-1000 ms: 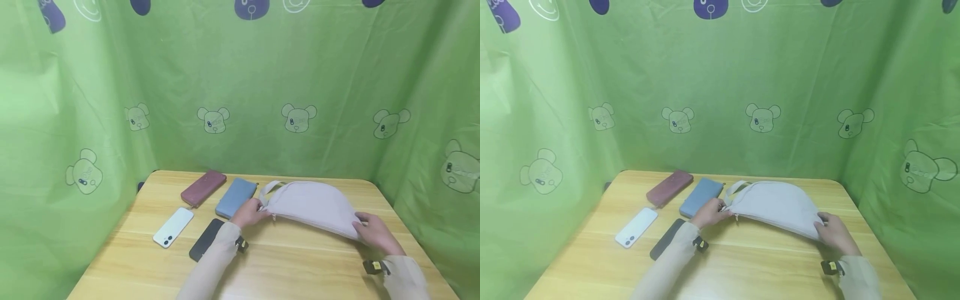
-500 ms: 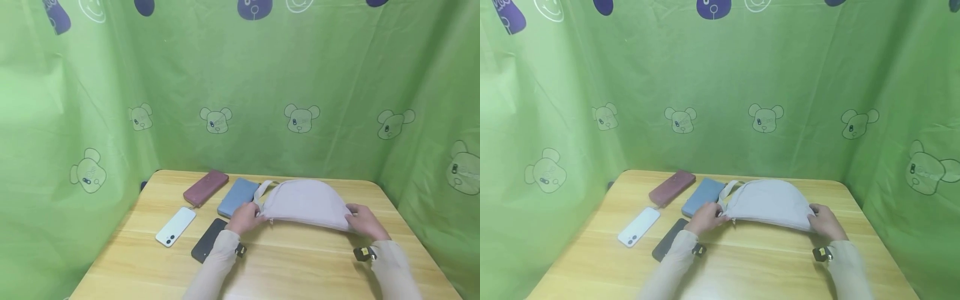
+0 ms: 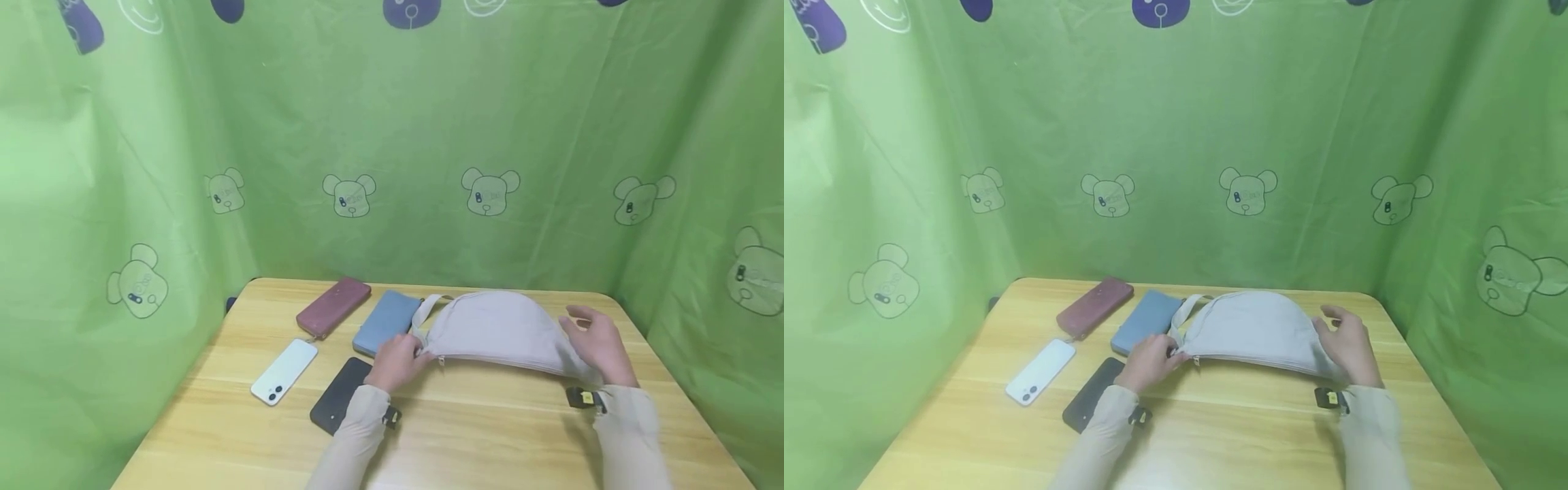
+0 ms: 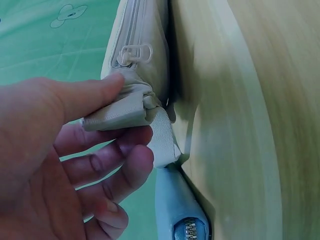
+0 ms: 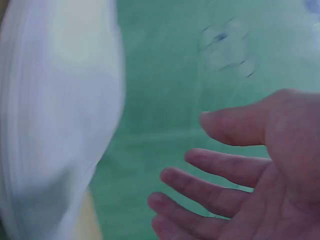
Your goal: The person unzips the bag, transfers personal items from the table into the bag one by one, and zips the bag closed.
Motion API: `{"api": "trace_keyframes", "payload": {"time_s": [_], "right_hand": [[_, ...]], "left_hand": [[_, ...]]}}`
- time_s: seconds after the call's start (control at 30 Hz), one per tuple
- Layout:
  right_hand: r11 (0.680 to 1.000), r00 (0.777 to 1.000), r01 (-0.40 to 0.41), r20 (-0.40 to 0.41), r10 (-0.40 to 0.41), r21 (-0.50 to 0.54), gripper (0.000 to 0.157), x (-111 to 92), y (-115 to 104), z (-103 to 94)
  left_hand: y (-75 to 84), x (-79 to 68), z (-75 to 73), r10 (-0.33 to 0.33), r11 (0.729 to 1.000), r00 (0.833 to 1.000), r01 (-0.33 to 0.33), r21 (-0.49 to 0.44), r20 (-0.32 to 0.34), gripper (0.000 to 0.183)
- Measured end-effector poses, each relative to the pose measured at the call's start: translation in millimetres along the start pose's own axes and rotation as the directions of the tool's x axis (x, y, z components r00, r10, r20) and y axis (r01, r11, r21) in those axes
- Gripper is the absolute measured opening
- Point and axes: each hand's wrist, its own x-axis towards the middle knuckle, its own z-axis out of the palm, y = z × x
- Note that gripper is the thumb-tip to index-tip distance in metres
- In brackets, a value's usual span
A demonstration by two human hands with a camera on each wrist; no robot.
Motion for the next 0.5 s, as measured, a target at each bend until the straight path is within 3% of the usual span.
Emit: {"api": "trace_keyframes", "payload": {"time_s": [0.1, 0.27, 0.5], "right_hand": [[0.996, 0.995, 0.064, -0.075, -0.059, 0.06, 0.057, -7.6, -23.6, -0.2], [0.979, 0.979, 0.172, -0.131, -0.157, 0.111, 0.044, -16.7, -60.9, 11.9], [0.96, 0.97, 0.242, -0.028, -0.241, 0.14, 0.037, -20.5, -90.3, 50.4]], "left_hand": [[-1.7, 0.5, 1.0, 0.004, 1.0, 1.0, -0.004, -0.008, -0.013, 0.042], [-3.4, 2.8, -0.6, 0.008, 1.0, 0.999, -0.009, -0.021, -0.031, 0.043], [-4.7, 3.2, 1.5, -0.002, 1.0, 0.999, 0.002, 0.002, -0.043, 0.041]]}}
